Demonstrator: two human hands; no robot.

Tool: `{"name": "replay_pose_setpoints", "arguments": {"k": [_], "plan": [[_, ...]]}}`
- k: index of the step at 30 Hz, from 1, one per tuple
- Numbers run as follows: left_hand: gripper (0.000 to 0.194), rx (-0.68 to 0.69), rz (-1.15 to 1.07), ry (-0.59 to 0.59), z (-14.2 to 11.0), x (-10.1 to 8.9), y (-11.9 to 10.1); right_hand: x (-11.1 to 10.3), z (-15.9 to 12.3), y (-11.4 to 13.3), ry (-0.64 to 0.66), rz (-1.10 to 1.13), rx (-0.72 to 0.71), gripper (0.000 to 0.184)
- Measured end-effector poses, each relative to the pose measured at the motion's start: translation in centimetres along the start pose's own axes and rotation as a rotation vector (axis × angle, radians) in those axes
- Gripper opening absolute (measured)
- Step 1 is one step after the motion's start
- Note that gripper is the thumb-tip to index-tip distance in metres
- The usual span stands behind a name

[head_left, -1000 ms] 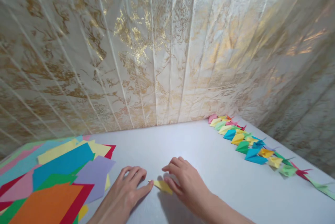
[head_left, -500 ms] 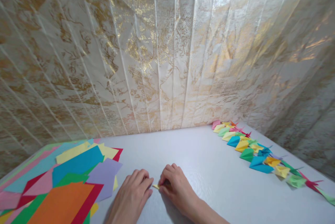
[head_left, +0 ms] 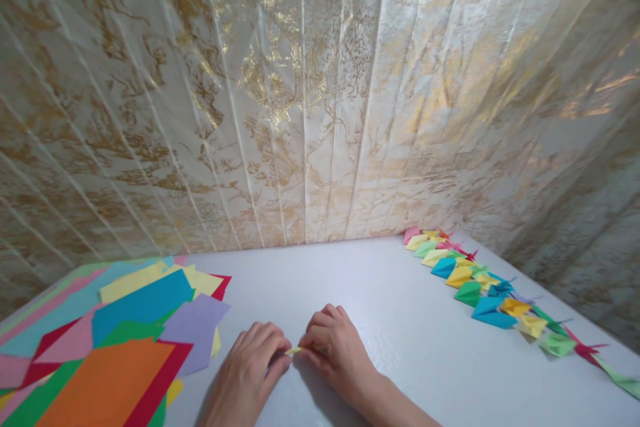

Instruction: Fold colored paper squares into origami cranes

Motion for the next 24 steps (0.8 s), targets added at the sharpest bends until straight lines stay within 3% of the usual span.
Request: {"name": "replay_pose_setpoints", "arguments": {"k": [11, 19, 24], "plan": [[0.026, 0.118, 0.047, 0.033, 0.5, -0.9, -1.5, -0.1, 0.5, 0.2, 0.033, 0.082, -0.002, 0.01], [0.014, 0.198, 0.133, 0.022, 0.5, -1.1, -2.1, 0.1, 0.4, 0.4, 0.008, 0.082, -0.143, 0.009], [0.022, 0.039, 0.031, 0.011, 0.8, -1.6, -1.8, -2.1, 1.3, -0.5, -0.005, 0.179, -0.084, 0.028]]}}
Point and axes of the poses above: each hand's wrist, its own z-axis towards the middle knuckle, its own x-axis out of the palm, y = z × x, the point moved 4 cm from there along z, towards the middle knuckle, and after that the axes turned 15 degrees about -y, right-handed, at the moved point
